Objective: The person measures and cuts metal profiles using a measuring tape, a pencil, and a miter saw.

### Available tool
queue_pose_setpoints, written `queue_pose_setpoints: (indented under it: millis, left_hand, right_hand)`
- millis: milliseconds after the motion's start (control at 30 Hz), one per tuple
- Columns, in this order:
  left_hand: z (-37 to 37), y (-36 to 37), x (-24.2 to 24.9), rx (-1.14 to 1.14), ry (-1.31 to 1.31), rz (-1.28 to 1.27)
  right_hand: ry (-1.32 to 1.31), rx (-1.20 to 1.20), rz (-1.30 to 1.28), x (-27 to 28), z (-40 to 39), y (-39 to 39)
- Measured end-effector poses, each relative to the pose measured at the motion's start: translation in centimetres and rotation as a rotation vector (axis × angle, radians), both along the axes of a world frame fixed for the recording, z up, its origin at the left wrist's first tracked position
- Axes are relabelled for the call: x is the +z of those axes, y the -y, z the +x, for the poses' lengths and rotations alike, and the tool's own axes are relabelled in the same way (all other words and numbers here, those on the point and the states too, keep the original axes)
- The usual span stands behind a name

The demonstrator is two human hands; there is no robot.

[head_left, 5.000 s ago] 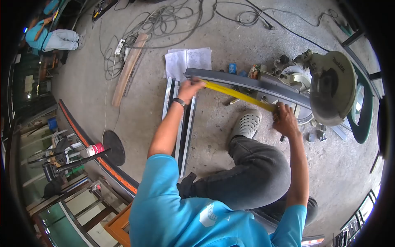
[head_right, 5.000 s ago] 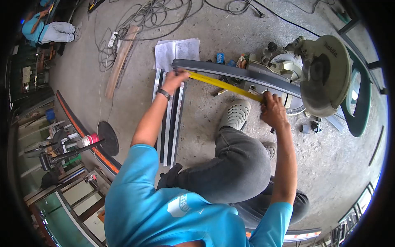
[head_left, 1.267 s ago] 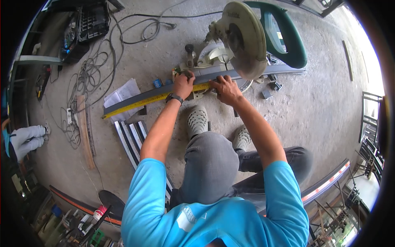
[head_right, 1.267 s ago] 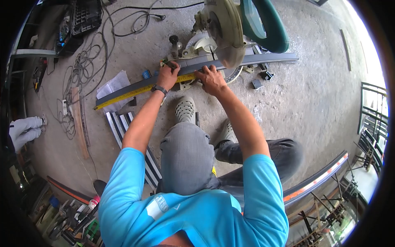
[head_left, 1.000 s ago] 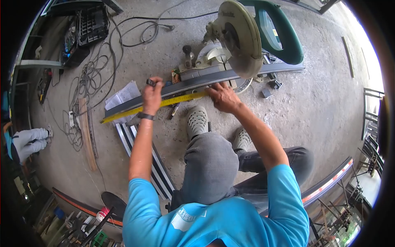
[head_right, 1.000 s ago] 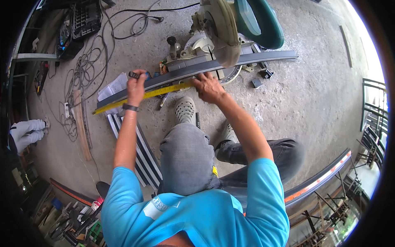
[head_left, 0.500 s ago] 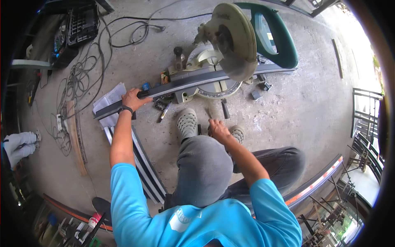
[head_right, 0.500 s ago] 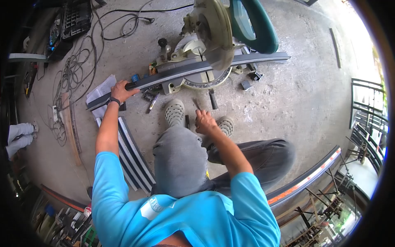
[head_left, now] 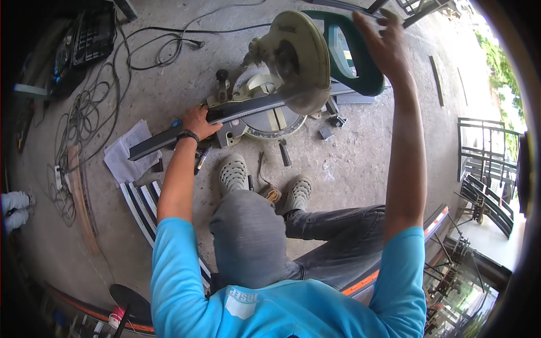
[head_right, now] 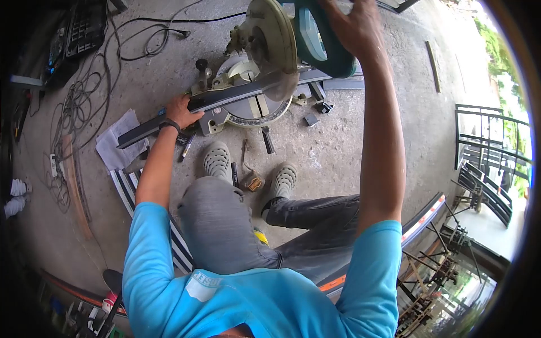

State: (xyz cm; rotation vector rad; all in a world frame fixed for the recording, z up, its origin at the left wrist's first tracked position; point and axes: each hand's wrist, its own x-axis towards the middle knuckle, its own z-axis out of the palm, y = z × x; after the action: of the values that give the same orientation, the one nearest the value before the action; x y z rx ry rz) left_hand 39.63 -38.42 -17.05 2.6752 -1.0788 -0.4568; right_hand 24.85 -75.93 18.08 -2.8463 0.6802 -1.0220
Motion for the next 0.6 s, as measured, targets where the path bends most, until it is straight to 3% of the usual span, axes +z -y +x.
queue_pose_setpoints:
  millis: [33, 133, 300, 400, 600]
  left_hand:
    - [-0.1, -0.3, -0.5, -0.005, -0.012, 0.003]
    - [0.9, -0.4, -1.0, -0.011, -0.054, 0.036]
    - [0.0, 1.7, 3.2, 0.036, -0.117, 0.196]
    - [-0.2, 1.0, -0.1, 0.067, -0.089, 0.116]
    - [-0.2, 0.8, 0.8, 0.051, -0.131, 0.073]
  right_hand:
    - [-0.113, 0.012, 0.426, -0.6, 0.2, 0.0]
    - [-0.233, 0.034, 0.895, 0.2, -0.6, -1.9]
    - [-0.183, -0.010, 1.233, -3.9, -4.7, -2.1]
    - [-0.097, -0.044, 1.376, -7.1, -7.8, -3.7]
    - [-0.071, -0.033, 1.267, -9.7, -10.2, -5.3]
